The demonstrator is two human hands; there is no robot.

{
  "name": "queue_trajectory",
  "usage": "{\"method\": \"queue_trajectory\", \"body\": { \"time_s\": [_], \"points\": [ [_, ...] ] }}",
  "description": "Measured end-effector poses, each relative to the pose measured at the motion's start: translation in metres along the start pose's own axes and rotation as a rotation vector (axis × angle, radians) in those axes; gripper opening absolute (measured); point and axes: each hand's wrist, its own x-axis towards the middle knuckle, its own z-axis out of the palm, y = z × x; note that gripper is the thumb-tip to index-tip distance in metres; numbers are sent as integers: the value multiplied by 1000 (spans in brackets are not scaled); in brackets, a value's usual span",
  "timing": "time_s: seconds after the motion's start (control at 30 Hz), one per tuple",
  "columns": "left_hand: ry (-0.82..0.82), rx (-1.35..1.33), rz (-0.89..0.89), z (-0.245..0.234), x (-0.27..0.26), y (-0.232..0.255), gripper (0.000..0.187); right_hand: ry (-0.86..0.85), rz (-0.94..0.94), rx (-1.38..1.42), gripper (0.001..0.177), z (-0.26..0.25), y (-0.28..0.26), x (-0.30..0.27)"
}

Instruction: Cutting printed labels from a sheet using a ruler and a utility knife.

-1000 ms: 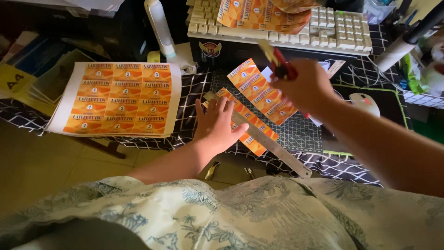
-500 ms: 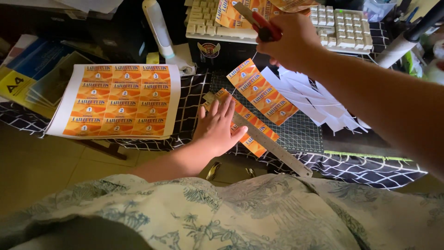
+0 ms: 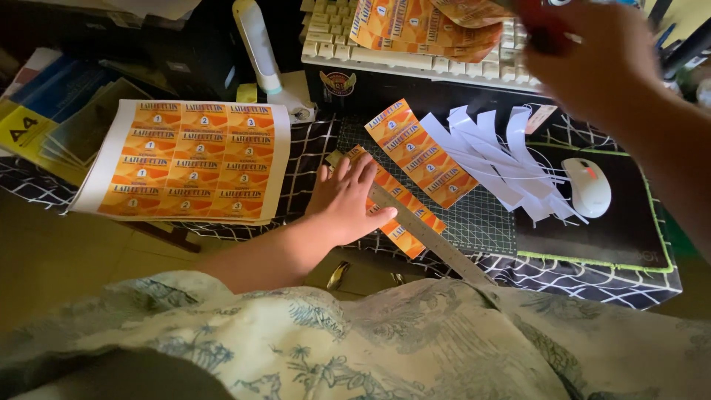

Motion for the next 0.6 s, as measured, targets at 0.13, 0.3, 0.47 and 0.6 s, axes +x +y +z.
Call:
{"method": "queue_trajectory", "body": {
  "time_s": [0.13,0.3,0.47,0.6],
  "points": [
    [-108,-25,17,-12,7,-7,95,109,47,103,10,4,63,-67],
    [30,-56,5,-21,7,-8,94,-108,387,-41,15,9,83,-127],
    [-18,-49,-187,-27,16,-21,87,-108,558,130,32,11,27,-143],
    [178,50,-27,-15,25,-40,60,-424,740,293,28,15,-27,-139]
  ]
}}
